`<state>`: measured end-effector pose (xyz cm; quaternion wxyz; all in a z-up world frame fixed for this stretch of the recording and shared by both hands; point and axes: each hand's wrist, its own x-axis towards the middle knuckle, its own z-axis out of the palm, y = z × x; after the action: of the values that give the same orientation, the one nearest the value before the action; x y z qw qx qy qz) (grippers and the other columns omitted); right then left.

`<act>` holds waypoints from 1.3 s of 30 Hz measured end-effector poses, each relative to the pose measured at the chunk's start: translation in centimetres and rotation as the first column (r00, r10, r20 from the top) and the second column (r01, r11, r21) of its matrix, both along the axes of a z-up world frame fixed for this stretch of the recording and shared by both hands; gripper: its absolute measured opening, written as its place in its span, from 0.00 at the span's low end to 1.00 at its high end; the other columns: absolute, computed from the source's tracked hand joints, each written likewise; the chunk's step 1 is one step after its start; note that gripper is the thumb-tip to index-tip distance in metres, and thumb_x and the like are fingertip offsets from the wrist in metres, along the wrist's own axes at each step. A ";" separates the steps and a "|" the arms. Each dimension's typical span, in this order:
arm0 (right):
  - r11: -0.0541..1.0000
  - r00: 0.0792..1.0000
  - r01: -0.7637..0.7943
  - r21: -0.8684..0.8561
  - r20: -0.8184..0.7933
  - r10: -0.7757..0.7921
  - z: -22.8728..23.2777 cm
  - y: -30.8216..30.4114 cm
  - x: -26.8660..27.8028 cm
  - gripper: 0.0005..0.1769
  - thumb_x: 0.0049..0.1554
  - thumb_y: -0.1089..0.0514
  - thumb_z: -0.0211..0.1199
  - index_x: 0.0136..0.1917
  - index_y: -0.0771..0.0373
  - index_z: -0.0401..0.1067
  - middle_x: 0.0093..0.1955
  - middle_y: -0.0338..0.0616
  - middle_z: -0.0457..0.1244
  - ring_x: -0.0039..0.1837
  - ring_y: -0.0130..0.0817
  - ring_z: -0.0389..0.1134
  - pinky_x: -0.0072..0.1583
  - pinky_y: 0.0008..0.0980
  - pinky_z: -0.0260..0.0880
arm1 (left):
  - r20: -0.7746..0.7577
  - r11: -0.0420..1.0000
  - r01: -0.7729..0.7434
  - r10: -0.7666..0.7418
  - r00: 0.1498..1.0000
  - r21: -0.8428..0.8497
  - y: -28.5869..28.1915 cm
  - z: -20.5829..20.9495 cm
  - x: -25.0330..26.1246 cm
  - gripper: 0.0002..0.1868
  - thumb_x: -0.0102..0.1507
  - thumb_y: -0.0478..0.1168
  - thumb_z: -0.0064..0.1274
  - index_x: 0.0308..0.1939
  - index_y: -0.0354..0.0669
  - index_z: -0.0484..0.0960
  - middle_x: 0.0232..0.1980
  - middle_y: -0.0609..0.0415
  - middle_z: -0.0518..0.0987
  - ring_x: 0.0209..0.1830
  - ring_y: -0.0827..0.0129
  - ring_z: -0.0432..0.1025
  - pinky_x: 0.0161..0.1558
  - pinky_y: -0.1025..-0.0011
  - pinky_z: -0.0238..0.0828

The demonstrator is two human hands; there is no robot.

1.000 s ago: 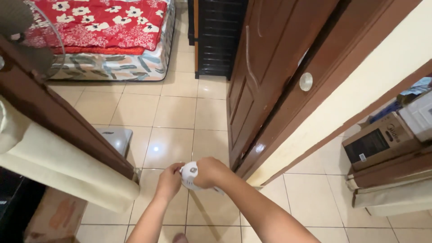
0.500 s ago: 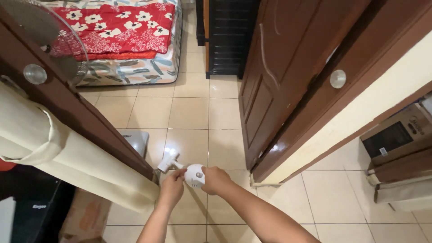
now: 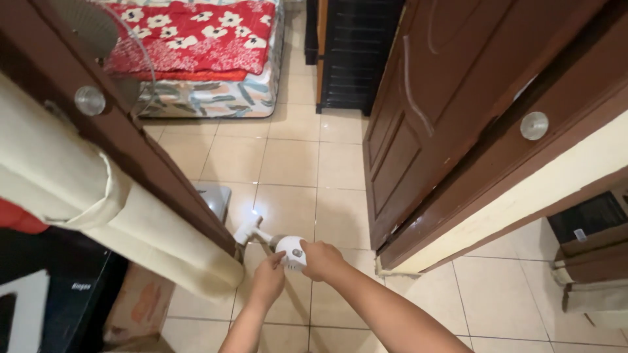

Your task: The person assembles a handheld vacuum cleaner by connecting its nozzle and body parts together by hand.

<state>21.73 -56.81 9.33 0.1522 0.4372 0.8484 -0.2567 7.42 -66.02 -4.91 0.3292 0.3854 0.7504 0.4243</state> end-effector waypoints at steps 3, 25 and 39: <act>1.000 0.994 0.001 0.028 -0.106 0.002 -2.5 -1.4 0.5 0.32 0.51 0.57 0.67 0.67 0.60 0.65 0.58 0.53 0.69 0.60 0.51 0.70 0.59 0.46 0.73 | -0.016 0.996 -0.037 0.036 0.999 -0.084 -1.0 -0.6 0.3 0.22 0.63 0.34 0.45 0.60 0.43 0.82 0.58 0.39 0.81 0.62 0.51 0.76 0.62 0.64 0.70; 0.888 0.890 -0.449 -0.099 -0.136 0.435 6.9 -18.9 16.4 0.28 0.48 0.57 0.64 0.63 0.65 0.70 0.54 0.58 0.69 0.58 0.53 0.71 0.59 0.45 0.72 | -0.117 0.860 -0.401 0.384 0.916 -0.315 -20.7 8.1 18.6 0.21 0.66 0.42 0.43 0.60 0.47 0.82 0.53 0.38 0.83 0.56 0.50 0.77 0.58 0.61 0.72; 0.883 0.894 -0.448 -0.140 -0.059 0.444 3.9 -23.9 5.8 0.29 0.50 0.57 0.62 0.66 0.62 0.68 0.56 0.57 0.68 0.60 0.52 0.71 0.60 0.43 0.72 | -0.098 0.859 -0.512 0.511 0.854 0.010 -27.8 3.5 10.6 0.22 0.64 0.43 0.50 0.61 0.43 0.80 0.60 0.38 0.79 0.58 0.49 0.75 0.58 0.62 0.69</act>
<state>27.58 -80.75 13.25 0.2286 0.2146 0.9063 -0.2834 17.98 -93.86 -1.40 0.1710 0.1896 0.8444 0.4709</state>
